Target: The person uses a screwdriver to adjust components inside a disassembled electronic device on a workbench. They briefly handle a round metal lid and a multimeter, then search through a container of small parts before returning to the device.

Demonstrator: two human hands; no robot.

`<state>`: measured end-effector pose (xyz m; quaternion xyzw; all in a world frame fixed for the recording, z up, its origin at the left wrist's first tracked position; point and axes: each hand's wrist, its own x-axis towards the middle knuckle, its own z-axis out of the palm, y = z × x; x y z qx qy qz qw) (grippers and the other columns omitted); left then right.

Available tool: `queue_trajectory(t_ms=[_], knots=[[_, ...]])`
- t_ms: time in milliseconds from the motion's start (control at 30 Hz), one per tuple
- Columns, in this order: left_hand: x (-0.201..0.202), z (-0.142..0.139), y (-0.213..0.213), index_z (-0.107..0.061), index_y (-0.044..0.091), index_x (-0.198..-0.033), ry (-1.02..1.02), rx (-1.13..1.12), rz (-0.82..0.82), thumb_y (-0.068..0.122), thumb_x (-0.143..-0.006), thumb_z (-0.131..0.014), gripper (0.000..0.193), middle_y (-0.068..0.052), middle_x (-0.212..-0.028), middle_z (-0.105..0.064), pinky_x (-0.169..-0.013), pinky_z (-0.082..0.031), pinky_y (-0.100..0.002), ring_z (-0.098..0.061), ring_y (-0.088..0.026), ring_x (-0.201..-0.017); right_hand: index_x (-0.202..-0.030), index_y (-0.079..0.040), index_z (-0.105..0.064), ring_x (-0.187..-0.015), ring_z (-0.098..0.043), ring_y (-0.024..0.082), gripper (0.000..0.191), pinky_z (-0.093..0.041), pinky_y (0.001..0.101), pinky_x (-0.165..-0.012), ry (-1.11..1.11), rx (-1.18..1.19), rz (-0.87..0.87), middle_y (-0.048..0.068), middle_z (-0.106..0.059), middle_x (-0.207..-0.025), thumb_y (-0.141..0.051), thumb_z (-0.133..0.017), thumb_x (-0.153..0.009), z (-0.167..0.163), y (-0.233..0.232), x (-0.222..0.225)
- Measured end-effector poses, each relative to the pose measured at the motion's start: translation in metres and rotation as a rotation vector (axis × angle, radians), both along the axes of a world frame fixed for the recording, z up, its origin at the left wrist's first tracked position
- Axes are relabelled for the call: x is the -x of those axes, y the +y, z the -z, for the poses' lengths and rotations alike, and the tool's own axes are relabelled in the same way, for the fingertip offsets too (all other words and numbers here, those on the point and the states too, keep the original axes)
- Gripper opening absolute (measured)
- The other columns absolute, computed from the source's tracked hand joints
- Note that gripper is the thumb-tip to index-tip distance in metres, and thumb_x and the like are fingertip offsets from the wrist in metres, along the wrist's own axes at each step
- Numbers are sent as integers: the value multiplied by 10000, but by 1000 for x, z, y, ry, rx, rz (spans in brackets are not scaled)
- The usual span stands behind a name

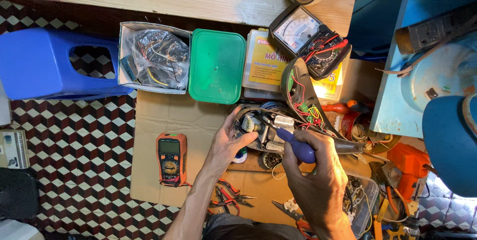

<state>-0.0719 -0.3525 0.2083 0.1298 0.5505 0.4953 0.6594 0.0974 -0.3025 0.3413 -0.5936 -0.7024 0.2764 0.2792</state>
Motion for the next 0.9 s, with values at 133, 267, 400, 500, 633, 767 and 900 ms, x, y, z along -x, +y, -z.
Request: queue_trajectory(t_ms=[133,267,400,500,633,767,900], knots=[[0,2,0,-291,17,-1595,26,-28,12,154,-821,-806,940,-124,-1465,-545,-1132,-440,-337,-544,-174,-1334,-1100,-51,-625,-913,-736,216,320,-576,319,-795,-21,-32,-57,100,-698,-1048,-59,-808,-837,-2,-1,3],[0,2,0,-287,8,-1597,-29,-63,-21,134,-837,-797,924,-124,-1465,-542,-1135,-434,-337,-536,-180,-1333,-1110,-60,-599,-930,-721,252,340,-576,342,-813,6,-96,-160,99,-692,-1074,-53,-798,-834,-6,1,5],[0,2,-1,-274,-4,-1602,-32,-90,-18,112,-854,-786,914,-120,-1468,-544,-1131,-436,-332,-539,-169,-1331,-1097,-56,-619,-819,-709,221,330,-570,335,-695,15,-31,-254,98,-689,-1048,-61,-803,-823,-10,2,4],[1,2,-2,-264,-16,-1606,-33,-114,-26,99,-865,-779,910,-120,-1456,-558,-1126,-440,-325,-549,-159,-1315,-1087,-53,-625,-767,-701,217,334,-561,339,-641,-27,3,-284,97,-682,-1021,-88,-817,-816,-10,2,4],[0,2,-2,-258,-4,-1616,-54,-131,-36,96,-872,-779,914,-122,-1425,-586,-1103,-441,-304,-562,-152,-1272,-1060,-89,-630,-720,-699,212,318,-548,342,-610,-130,-8,-280,64,-681,-961,-141,-850,-837,-6,6,6],[1,-1,-1,-298,26,-1612,-25,-117,-31,101,-868,-773,886,-98,-1413,-594,-1076,-473,-289,-585,-137,-1242,-1087,-129,-644,-701,-684,188,253,-539,335,-604,-226,-40,-316,28,-669,-946,-173,-808,-900,-11,18,11],[3,-6,-2,-319,34,-1610,12,-121,-26,97,-884,-760,852,-95,-1391,-610,-1060,-480,-274,-596,-125,-1224,-1114,-23,-577,-816,-692,267,367,-565,339,-611,-81,44,-413,161,-619,-1107,-136,-764,-819,-27,32,10]])
